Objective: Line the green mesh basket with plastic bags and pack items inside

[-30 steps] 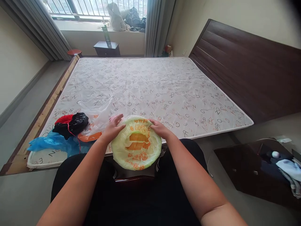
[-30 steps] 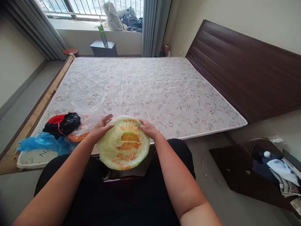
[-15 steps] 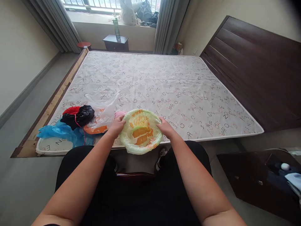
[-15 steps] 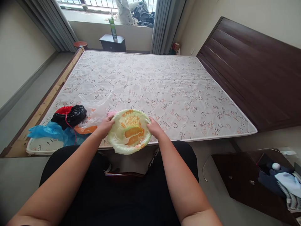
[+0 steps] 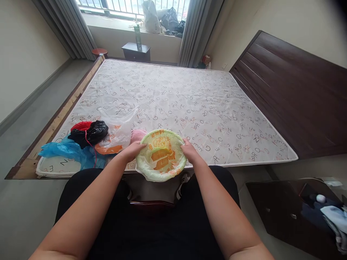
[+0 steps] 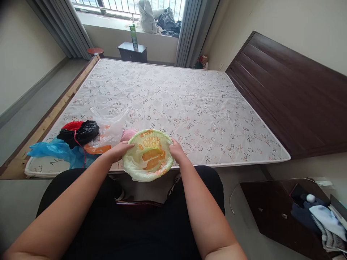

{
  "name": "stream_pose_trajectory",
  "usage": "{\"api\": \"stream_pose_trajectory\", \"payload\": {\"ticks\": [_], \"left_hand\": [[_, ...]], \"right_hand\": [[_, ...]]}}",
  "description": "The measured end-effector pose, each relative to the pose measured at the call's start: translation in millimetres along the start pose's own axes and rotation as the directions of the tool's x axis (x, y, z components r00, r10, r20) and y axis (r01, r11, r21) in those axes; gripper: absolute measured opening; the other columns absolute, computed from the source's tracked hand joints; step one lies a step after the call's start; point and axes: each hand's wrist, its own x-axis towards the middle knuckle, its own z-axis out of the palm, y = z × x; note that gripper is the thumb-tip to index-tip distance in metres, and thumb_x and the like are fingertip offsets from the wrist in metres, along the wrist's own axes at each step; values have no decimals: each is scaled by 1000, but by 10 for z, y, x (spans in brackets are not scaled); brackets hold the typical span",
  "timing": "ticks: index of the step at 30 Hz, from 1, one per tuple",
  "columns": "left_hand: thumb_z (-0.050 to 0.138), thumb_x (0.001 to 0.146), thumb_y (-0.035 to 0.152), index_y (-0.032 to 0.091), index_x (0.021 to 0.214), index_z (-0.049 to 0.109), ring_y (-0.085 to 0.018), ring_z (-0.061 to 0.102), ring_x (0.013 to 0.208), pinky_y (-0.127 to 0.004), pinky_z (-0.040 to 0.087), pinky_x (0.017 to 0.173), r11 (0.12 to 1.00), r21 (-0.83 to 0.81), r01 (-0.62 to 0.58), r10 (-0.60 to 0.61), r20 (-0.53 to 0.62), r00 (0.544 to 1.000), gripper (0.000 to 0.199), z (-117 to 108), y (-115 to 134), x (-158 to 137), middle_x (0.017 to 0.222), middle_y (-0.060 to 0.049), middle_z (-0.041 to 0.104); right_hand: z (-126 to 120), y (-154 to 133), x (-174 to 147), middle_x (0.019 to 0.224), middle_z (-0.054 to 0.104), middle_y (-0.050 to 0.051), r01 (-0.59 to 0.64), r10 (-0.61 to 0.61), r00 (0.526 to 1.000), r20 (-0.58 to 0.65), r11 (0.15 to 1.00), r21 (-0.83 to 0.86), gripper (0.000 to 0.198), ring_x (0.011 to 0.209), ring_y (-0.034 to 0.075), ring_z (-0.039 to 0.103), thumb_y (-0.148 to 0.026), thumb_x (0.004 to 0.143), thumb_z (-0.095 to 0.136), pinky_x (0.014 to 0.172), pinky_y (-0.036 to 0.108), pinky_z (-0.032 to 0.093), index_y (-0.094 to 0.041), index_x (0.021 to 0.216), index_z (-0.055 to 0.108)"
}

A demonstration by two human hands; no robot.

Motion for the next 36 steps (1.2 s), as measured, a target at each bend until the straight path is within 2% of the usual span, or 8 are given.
{"api": "stream_pose_trajectory", "payload": {"ticks": [7, 13, 16, 19, 22, 25, 31, 36], "left_hand": [[72, 74, 26, 11, 108, 69, -26, 75, 77, -36, 63, 70, 958, -284, 41, -52, -32, 998, 37, 137, -63, 25, 91, -13, 77], [65, 76, 25, 9, 113, 68, -30, 76, 80, -41, 64, 74, 909, -391, 141, -145, 20, 989, 40, 219, -53, 12, 87, -15, 76], [63, 78, 25, 8, 114, 68, -31, 76, 86, -38, 63, 73, 947, -300, 116, -135, -45, 990, 41, 188, -52, 53, 93, -16, 77], [67, 79, 30, 11, 124, 67, -35, 73, 109, -42, 62, 86, 998, -59, -17, 7, -171, 985, 49, 119, -36, 111, 117, -18, 75], [76, 77, 36, 18, 140, 60, -35, 57, 138, -45, 50, 110, 943, 233, -238, 306, -321, 896, 68, 45, -2, 150, 150, -18, 59], [78, 77, 37, 20, 147, 55, -32, 50, 145, -42, 42, 119, 848, 397, -350, 482, -303, 822, 76, 17, 21, 159, 157, -16, 53], [63, 70, 15, 18, 129, 66, -30, 70, 112, -38, 57, 96, 835, 494, -241, 366, -173, 915, 59, 17, -2, 162, 119, -9, 74], [55, 63, 12, 18, 132, 64, -27, 71, 101, -31, 60, 76, 857, 470, -212, 287, -93, 953, 70, -76, -20, 138, 114, -8, 75]], "right_hand": [[52, 87, 100, 125, 74, 10, -34, 33, 999, -26, 999, -32, 61, 99, 22, 76, -17, 85, 46, 76, 29, 63, -20, 146, 51], [74, 96, 117, 122, 75, 10, -53, 56, 998, -18, 992, 116, 59, 92, 22, 76, -13, 82, 46, 74, 30, 63, -20, 140, 54], [73, 98, 131, 112, 76, 8, -75, 80, 997, -24, 982, 172, 55, 84, 21, 75, -13, 81, 49, 71, 30, 62, -21, 134, 58], [74, 117, 151, 97, 76, 6, -60, 73, 996, -44, 967, 246, 49, 77, 22, 73, -14, 77, 53, 66, 31, 61, -20, 125, 62], [78, 132, 152, 86, 74, 3, -22, 48, 996, -78, 952, 306, 43, 71, 22, 71, -13, 72, 55, 63, 31, 59, -21, 114, 65], [86, 126, 140, 83, 74, 2, 11, 16, 997, -80, 945, 327, 39, 70, 21, 69, -11, 70, 55, 63, 30, 58, -22, 106, 66], [94, 75, 133, 89, 76, 3, -22, 60, 993, -102, 940, 341, 47, 75, 21, 70, -8, 68, 53, 64, 30, 58, -20, 112, 67], [85, 49, 108, 95, 77, 6, -36, 69, 993, -100, 953, 302, 55, 74, 22, 70, -8, 69, 54, 61, 30, 57, -19, 122, 66]]}}
